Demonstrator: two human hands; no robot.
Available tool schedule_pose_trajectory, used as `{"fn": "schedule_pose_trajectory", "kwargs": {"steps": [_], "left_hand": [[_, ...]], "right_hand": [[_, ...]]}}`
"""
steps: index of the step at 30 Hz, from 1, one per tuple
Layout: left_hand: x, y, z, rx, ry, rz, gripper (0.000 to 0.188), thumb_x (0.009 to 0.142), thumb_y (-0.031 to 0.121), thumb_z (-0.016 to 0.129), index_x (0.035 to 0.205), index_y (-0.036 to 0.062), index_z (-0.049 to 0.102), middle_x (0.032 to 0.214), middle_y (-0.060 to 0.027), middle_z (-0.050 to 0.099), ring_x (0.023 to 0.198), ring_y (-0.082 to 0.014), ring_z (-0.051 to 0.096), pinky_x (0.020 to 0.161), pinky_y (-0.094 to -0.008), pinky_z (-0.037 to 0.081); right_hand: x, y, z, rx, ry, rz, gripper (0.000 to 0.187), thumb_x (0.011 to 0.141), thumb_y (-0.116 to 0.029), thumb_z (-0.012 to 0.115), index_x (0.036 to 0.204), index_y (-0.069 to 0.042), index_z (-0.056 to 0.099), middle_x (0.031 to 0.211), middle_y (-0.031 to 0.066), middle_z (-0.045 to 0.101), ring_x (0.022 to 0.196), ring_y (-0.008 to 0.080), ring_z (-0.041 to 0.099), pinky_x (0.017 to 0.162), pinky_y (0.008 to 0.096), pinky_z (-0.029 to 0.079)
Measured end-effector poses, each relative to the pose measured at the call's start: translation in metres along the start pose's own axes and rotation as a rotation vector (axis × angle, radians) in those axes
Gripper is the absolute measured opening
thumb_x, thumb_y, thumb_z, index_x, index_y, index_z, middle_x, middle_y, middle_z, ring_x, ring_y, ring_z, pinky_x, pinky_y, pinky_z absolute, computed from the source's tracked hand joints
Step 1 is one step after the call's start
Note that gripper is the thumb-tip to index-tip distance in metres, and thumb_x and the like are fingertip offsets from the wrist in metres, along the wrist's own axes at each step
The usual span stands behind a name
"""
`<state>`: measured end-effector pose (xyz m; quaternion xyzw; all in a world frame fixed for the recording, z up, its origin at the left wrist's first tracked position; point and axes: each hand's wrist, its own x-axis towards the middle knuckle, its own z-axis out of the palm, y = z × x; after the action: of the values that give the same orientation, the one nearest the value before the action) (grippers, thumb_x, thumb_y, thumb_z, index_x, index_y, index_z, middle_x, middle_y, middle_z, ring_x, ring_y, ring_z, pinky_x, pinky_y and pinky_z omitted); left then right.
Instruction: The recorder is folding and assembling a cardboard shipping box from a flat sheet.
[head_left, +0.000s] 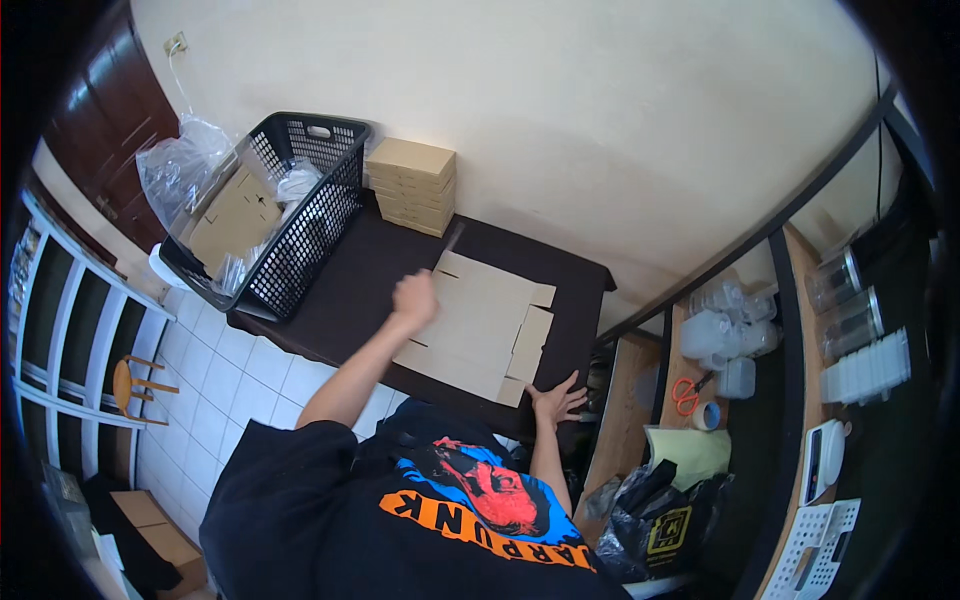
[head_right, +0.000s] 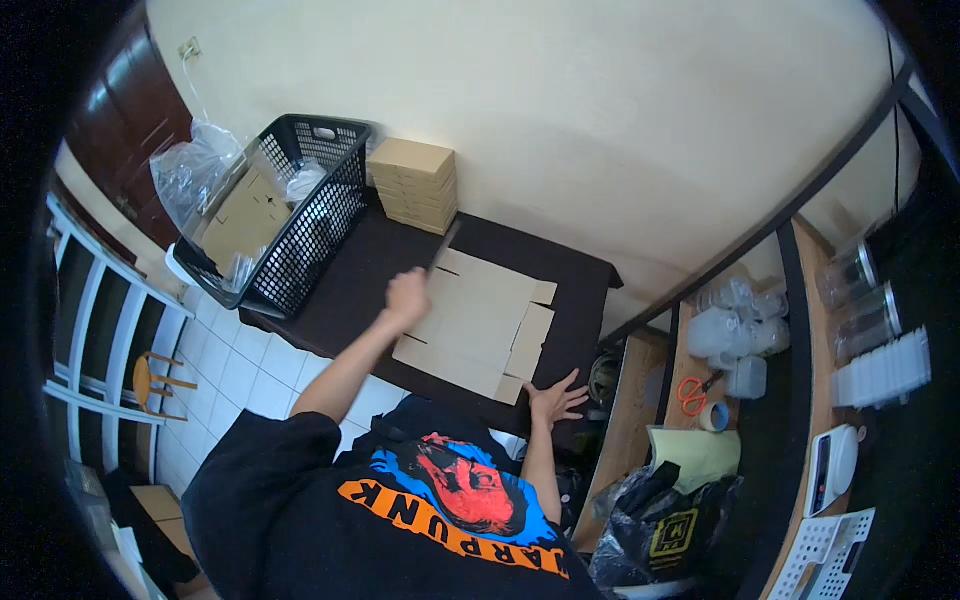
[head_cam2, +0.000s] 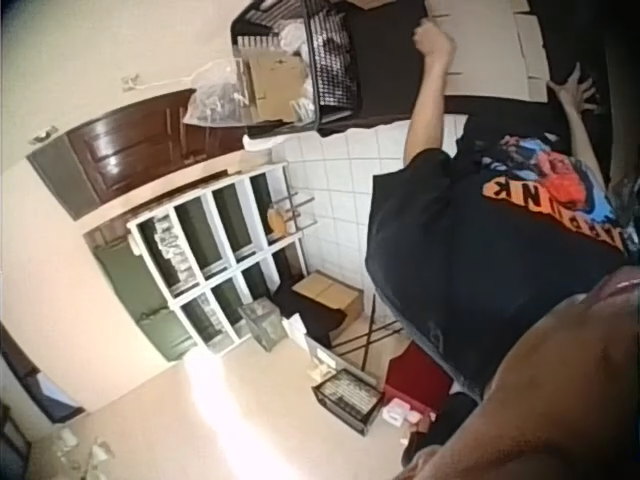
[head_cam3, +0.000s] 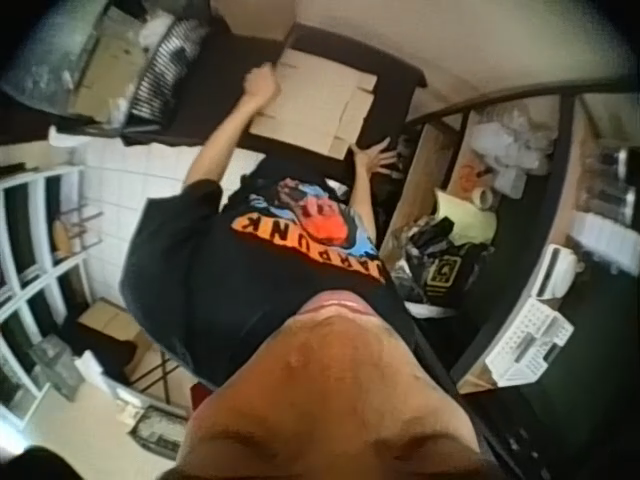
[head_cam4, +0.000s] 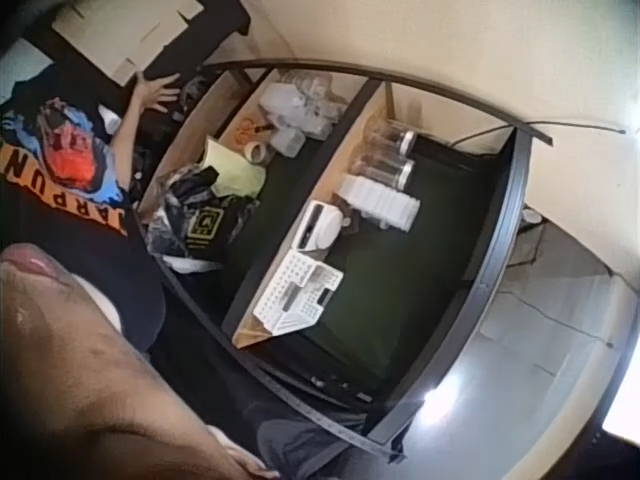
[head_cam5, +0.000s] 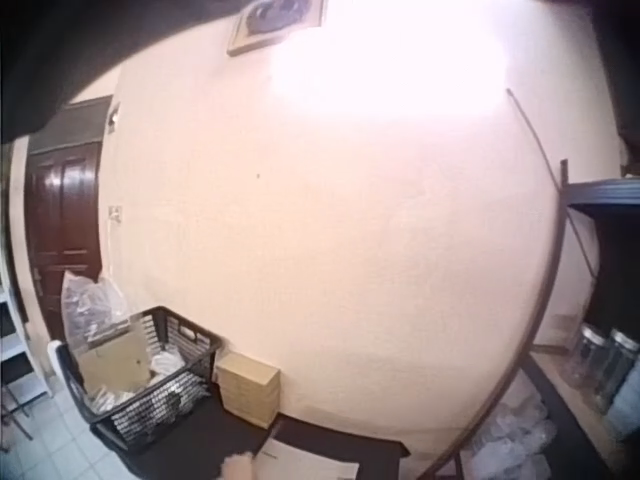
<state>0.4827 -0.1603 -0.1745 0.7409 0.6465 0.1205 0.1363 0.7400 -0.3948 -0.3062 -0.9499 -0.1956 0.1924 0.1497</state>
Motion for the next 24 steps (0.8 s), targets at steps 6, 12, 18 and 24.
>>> {"fn": "schedule_pose_trajectory", "kwargs": {"steps": [6,12,18,24], "left_hand": [[0.019,-0.147,-0.052,0.104,0.069,-0.198,0.035,0.096,0.01,0.059,0.129,-0.0022,0.056,0.119,-0.0313,0.07,0.108,-0.0468,0.071,0.088,-0.0588,0.058],[-0.013,-0.177,0.012,0.491,-0.136,-0.053,0.076,0.088,0.028,0.08,0.151,0.0014,0.047,0.153,-0.0362,0.042,0.146,-0.0503,0.04,0.113,-0.0655,0.038],[0.015,-0.219,0.015,0.084,-0.159,-0.465,0.092,0.08,0.044,0.089,0.148,0.0006,0.045,0.148,-0.034,0.047,0.142,-0.0486,0.045,0.113,-0.0639,0.041],[0.032,-0.248,0.03,0.014,-0.183,-0.437,0.097,0.078,0.047,0.091,0.148,0.001,0.041,0.144,-0.0321,0.051,0.136,-0.0486,0.051,0.112,-0.0633,0.043]], "right_hand": [[0.002,-0.001,-0.003,0.005,-0.026,-0.031,0.143,0.059,-0.051,0.101,0.169,-0.023,0.015,0.172,0.0339,0.006,0.16,0.0514,0.003,0.12,0.0802,0.006],[-0.011,-0.011,-0.019,0.012,-0.059,0.008,0.118,0.069,-0.038,0.098,0.162,-0.011,0.031,0.167,0.0381,0.016,0.158,0.054,0.009,0.123,0.0755,0.011],[-0.038,-0.02,-0.016,0.193,0.145,-0.315,0.063,0.085,-0.014,0.084,0.14,-0.001,0.056,0.155,0.0355,0.035,0.149,0.0525,0.033,0.125,0.0576,0.029],[-0.053,-0.035,0.007,0.202,0.193,-0.309,0.058,0.087,-0.014,0.081,0.138,0.001,0.056,0.147,0.0343,0.043,0.137,0.0513,0.045,0.114,0.0567,0.04]]}}
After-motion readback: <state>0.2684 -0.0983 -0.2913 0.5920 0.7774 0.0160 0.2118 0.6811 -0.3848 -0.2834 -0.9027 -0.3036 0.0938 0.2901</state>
